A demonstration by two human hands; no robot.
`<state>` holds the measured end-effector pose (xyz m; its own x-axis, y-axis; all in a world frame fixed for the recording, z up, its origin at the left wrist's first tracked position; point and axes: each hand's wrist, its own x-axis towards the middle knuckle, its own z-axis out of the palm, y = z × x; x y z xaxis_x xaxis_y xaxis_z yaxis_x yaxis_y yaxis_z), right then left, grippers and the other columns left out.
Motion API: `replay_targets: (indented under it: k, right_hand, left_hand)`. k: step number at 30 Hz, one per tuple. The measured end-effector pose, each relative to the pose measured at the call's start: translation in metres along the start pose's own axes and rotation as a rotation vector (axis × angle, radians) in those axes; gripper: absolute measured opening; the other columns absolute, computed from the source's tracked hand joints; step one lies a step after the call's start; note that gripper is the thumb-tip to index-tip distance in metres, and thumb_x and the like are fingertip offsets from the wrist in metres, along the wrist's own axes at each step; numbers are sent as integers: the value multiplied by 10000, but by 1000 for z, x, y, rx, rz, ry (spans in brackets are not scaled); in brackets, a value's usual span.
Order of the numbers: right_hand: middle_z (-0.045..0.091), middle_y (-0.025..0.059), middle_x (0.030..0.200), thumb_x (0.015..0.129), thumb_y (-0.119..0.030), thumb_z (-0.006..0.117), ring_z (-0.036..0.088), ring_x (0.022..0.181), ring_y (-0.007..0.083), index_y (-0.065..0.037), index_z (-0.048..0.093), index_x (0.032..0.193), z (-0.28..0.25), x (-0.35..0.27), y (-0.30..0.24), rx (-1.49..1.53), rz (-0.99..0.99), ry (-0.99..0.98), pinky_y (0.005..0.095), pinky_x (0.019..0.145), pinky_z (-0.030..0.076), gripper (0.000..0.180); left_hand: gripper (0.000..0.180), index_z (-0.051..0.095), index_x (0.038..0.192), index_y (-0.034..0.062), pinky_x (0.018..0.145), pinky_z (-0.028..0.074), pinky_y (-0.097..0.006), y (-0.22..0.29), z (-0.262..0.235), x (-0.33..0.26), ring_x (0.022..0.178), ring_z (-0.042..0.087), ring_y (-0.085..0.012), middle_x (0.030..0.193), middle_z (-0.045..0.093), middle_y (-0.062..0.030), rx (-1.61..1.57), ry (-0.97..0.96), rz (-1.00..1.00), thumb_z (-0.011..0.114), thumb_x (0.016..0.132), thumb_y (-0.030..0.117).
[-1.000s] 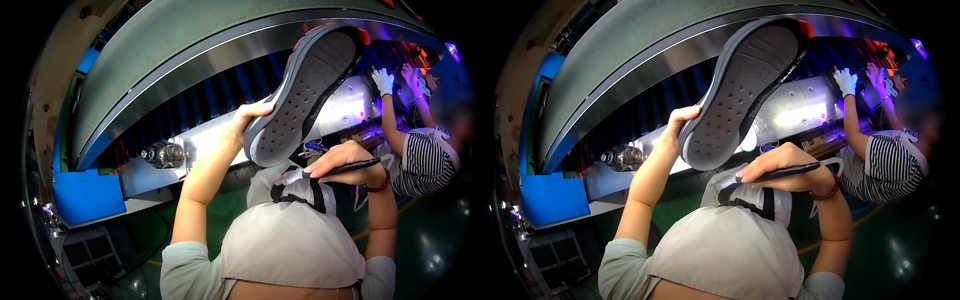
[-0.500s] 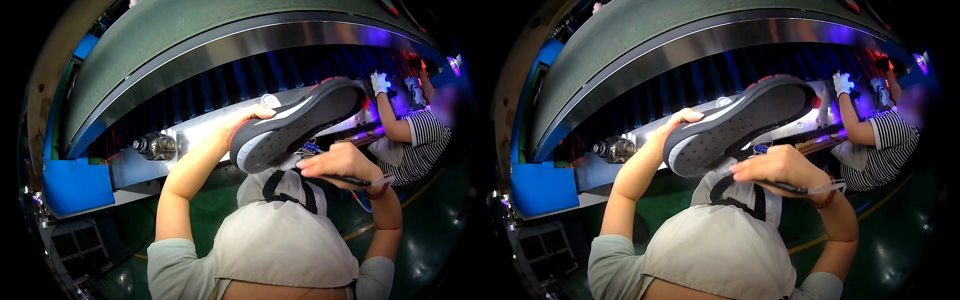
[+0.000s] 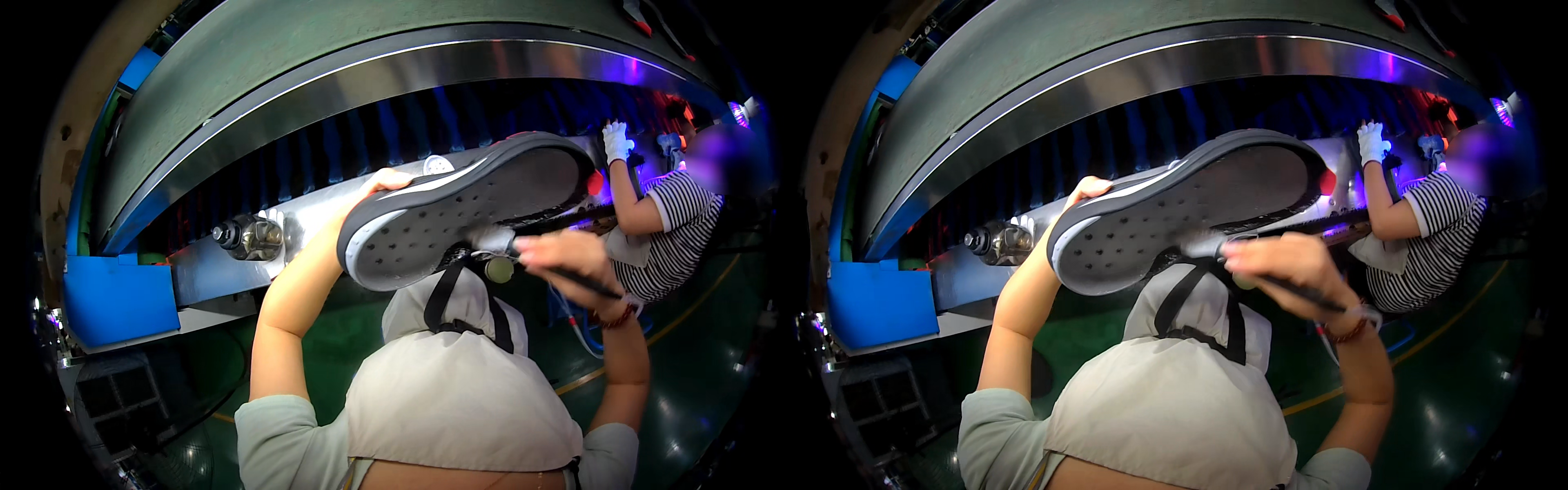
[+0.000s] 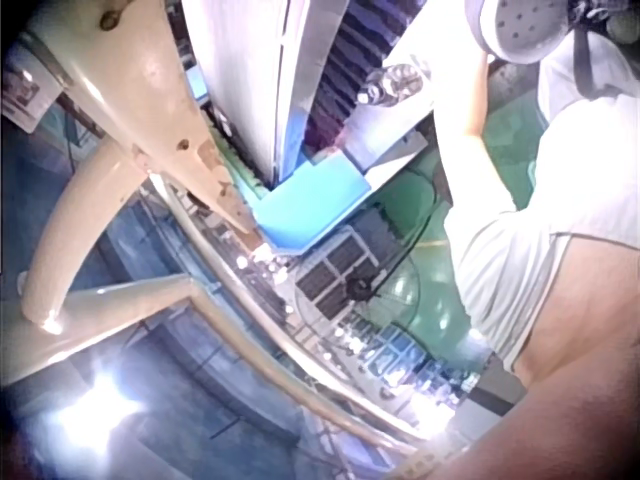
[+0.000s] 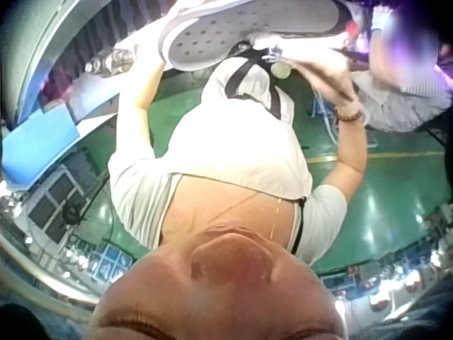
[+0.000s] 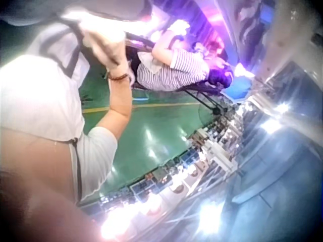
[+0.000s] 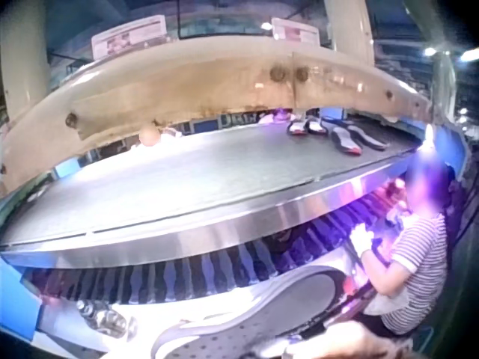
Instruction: The person sits at a factory workstation and applies a substance from a small container onto the sole of a shoe using a brush. They handle several shoes one by one, taking them from a conveyor belt, applying the substance, and placing them back on the belt.
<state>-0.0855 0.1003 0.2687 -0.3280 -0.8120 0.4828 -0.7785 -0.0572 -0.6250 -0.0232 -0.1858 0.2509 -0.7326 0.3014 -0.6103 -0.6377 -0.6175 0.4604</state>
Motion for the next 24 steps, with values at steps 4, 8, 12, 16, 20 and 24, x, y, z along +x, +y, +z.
replay_targets:
  k: [4,8,12,16,20,24]
  right_hand:
    - [629,69,941,674,-14,646,622,775,154,-76,629,851,-10,-1,-15,69,11,-159,212,533,396,189]
    - [627,109,917,663,11,644,621,805,209,-48,620,835,-10,3,4,16,76,78,251,621,468,184]
    - [634,48,932,680,-33,654,621,790,131,-90,633,830,-10,-2,-4,110,50,-77,183,520,386,162]
    - [635,68,913,681,-28,652,621,785,149,-63,630,830,-15,-3,6,67,113,116,206,563,426,154]
    - [620,150,906,660,30,641,616,807,236,-20,618,837,-19,-3,-11,141,159,-140,293,726,491,186]
    - [619,144,921,666,20,641,615,813,231,-17,615,858,-27,-7,19,21,158,222,292,724,490,198]
  left_hand:
    - [340,604,928,9,698,486,-309,1,-7,-14,730,606,-223,862,627,-125,-4,7,35,546,706,260]
    - [343,603,929,9,698,485,-310,6,-11,-14,730,605,-222,862,626,-125,0,-9,45,544,707,263]
    - [346,603,930,9,698,485,-310,6,-14,-21,730,605,-222,863,626,-125,-7,-11,57,543,708,266]
    - [348,602,931,8,698,485,-311,9,-12,-21,730,604,-222,863,626,-124,5,-24,74,541,708,270]
    - [351,601,931,8,698,484,-311,11,-15,-24,729,604,-221,863,625,-124,4,-25,83,540,709,273]
    - [354,601,932,7,698,484,-312,15,-15,-24,729,603,-221,863,625,-124,-2,-26,91,538,710,276]
